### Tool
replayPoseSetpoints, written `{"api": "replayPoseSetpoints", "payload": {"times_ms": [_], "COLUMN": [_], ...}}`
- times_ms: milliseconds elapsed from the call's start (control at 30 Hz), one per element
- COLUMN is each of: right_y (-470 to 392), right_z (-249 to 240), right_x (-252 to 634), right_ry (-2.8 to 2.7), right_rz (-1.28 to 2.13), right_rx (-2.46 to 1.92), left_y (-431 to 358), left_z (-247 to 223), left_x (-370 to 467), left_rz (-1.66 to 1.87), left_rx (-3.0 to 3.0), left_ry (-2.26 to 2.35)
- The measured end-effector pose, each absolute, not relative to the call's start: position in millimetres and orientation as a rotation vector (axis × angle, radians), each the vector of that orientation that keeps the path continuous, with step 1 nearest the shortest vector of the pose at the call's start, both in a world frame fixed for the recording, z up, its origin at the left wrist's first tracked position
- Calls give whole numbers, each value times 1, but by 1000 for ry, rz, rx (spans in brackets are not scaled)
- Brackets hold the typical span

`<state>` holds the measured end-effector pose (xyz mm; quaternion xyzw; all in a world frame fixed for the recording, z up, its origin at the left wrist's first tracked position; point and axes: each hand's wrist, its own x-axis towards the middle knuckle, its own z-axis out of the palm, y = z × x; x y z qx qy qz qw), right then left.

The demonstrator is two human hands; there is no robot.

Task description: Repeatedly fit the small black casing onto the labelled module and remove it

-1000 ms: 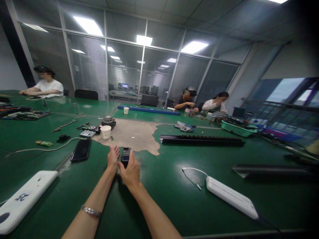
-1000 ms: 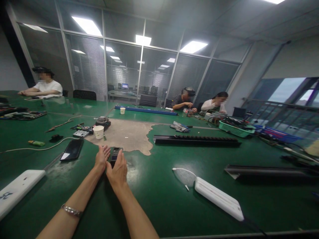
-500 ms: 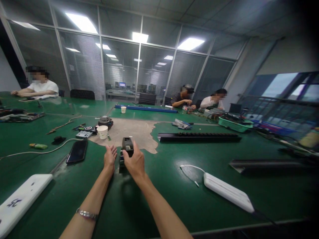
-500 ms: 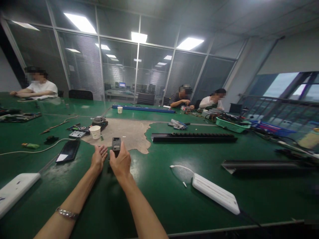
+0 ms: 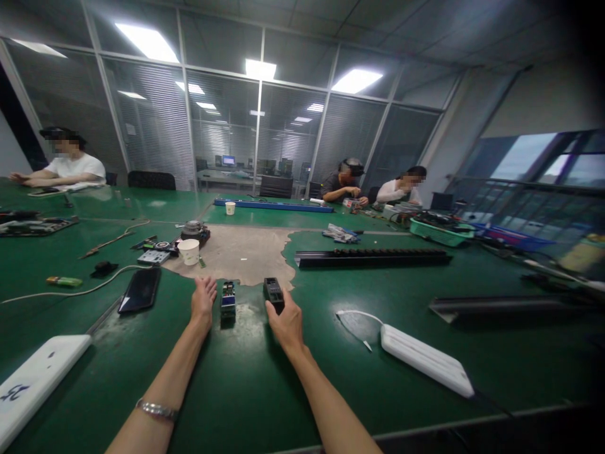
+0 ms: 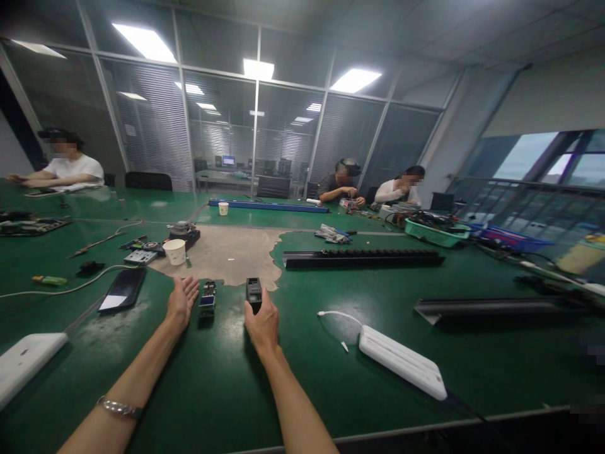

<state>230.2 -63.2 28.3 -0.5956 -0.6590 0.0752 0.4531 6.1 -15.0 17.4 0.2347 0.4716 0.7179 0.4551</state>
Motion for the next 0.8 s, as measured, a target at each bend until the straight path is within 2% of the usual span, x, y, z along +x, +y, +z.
{"api": "replayPoseSetpoints", "payload": {"times_ms": [467,633,800], "right_y": [-60,-66,-77], "right_z": [14,36,71], "right_x": [233,226,193], "right_ry": [-1664,-1640,-1685], "right_rz": [156,237,255], "right_rx": [-1404,-1398,-1189], "left_y": [-13,-14,-15], "left_z": [15,16,18], "left_x": [5,5,6], "left_rz": [1777,1783,1784], "left_rx": [554,554,559], "left_ry": [1169,1156,1161]}}
